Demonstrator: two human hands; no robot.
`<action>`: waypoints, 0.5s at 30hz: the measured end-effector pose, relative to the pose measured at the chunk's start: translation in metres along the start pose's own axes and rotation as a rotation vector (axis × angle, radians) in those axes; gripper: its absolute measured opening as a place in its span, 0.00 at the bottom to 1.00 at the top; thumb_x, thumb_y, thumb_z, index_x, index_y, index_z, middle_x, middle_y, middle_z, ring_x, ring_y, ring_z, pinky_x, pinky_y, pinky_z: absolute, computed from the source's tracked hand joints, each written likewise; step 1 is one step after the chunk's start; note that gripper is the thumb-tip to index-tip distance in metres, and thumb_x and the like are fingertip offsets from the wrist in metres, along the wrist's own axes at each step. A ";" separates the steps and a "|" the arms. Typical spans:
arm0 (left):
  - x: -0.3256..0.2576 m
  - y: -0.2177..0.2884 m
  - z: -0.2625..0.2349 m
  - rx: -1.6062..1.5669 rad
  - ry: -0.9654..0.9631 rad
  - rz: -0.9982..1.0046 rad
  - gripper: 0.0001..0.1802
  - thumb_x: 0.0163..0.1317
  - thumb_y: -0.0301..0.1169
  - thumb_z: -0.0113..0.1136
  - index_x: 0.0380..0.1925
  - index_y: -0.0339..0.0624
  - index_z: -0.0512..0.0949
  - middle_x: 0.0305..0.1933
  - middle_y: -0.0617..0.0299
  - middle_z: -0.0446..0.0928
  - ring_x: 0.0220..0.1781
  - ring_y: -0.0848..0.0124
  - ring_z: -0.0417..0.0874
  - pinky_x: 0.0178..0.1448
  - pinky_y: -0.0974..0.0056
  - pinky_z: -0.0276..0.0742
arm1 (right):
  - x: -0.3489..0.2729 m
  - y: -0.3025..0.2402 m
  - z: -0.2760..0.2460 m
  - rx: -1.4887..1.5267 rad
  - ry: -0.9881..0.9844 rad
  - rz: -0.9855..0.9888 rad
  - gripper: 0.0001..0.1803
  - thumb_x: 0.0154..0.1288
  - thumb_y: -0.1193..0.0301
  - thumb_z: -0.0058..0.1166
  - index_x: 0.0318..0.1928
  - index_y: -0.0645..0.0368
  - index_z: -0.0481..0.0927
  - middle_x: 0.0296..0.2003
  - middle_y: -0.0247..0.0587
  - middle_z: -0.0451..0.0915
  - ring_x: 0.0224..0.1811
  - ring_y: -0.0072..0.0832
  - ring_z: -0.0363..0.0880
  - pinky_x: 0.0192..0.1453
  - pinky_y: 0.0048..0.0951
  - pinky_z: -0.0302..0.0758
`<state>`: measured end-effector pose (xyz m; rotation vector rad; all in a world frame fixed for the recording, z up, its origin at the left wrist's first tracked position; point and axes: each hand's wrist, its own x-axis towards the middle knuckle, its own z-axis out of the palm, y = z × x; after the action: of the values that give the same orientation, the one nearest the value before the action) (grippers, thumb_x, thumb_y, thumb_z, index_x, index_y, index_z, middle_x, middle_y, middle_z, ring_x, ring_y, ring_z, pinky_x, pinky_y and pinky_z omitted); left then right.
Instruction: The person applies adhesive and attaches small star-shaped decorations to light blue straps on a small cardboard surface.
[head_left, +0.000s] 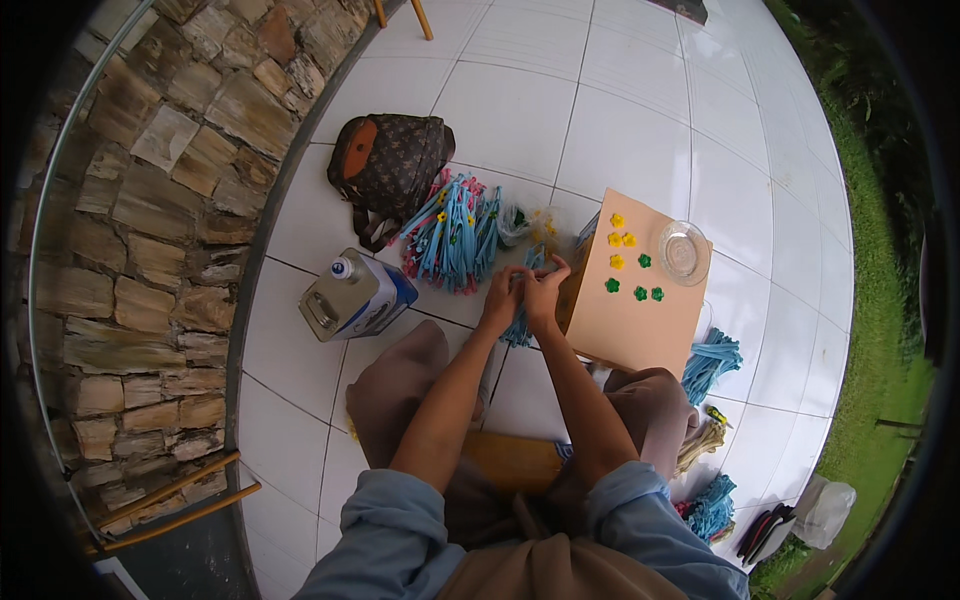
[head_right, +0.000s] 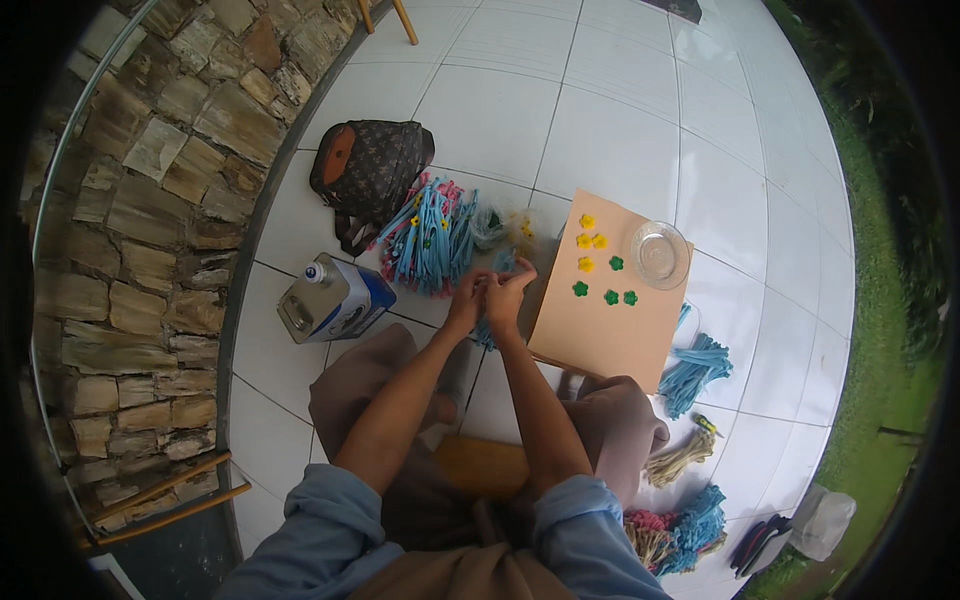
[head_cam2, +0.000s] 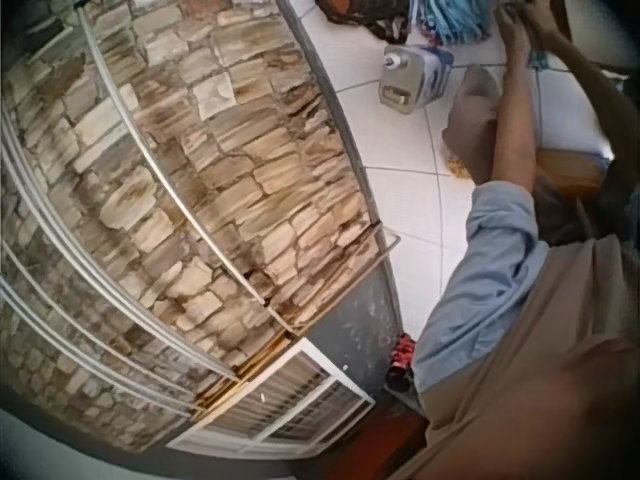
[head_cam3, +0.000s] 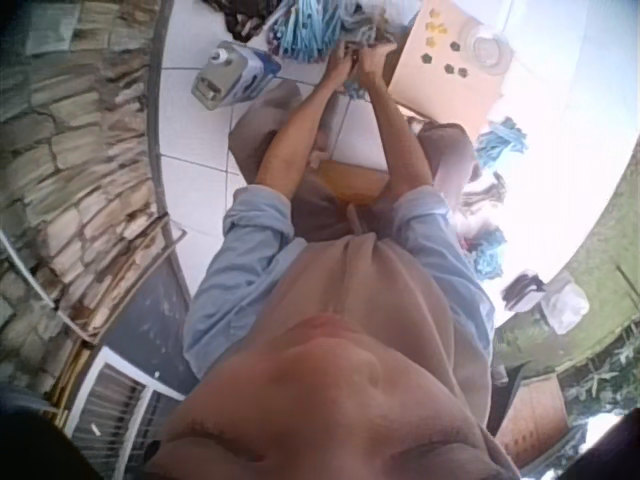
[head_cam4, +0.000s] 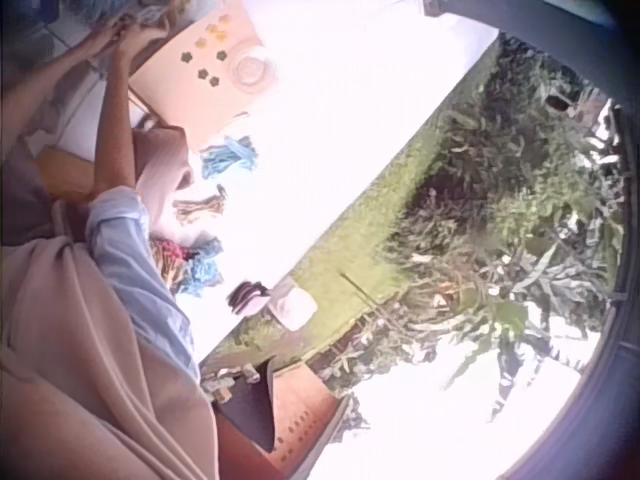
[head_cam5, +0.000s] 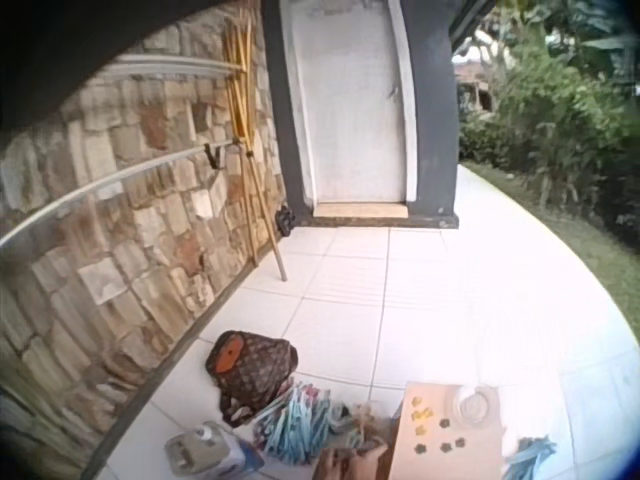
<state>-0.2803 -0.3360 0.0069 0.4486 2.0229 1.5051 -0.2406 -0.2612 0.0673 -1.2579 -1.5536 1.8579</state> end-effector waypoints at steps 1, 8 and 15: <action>-0.001 0.009 0.003 -0.014 0.035 0.036 0.13 0.58 0.26 0.48 0.44 0.39 0.67 0.45 0.52 0.70 0.45 0.58 0.72 0.49 0.62 0.66 | 0.005 -0.002 -0.006 0.094 0.009 0.024 0.33 0.52 0.80 0.52 0.55 0.57 0.51 0.25 0.37 0.71 0.26 0.26 0.72 0.31 0.27 0.71; -0.030 0.060 0.018 -0.103 0.152 0.186 0.10 0.59 0.24 0.45 0.41 0.36 0.66 0.43 0.52 0.70 0.43 0.62 0.73 0.47 0.62 0.68 | 0.014 -0.036 -0.035 -0.164 -0.042 0.107 0.39 0.43 0.75 0.64 0.54 0.58 0.55 0.32 0.46 0.74 0.27 0.33 0.76 0.31 0.30 0.74; -0.035 0.023 -0.012 0.240 -0.170 -0.087 0.19 0.59 0.33 0.51 0.47 0.35 0.65 0.41 0.46 0.72 0.43 0.53 0.75 0.49 0.57 0.69 | 0.005 -0.089 -0.053 -0.613 -0.203 -0.374 0.32 0.45 0.77 0.61 0.51 0.60 0.59 0.26 0.49 0.80 0.31 0.41 0.80 0.37 0.35 0.75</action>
<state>-0.2620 -0.3577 0.0392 0.5569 2.0665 1.1372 -0.2195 -0.2011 0.1489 -0.9148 -2.3966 1.3453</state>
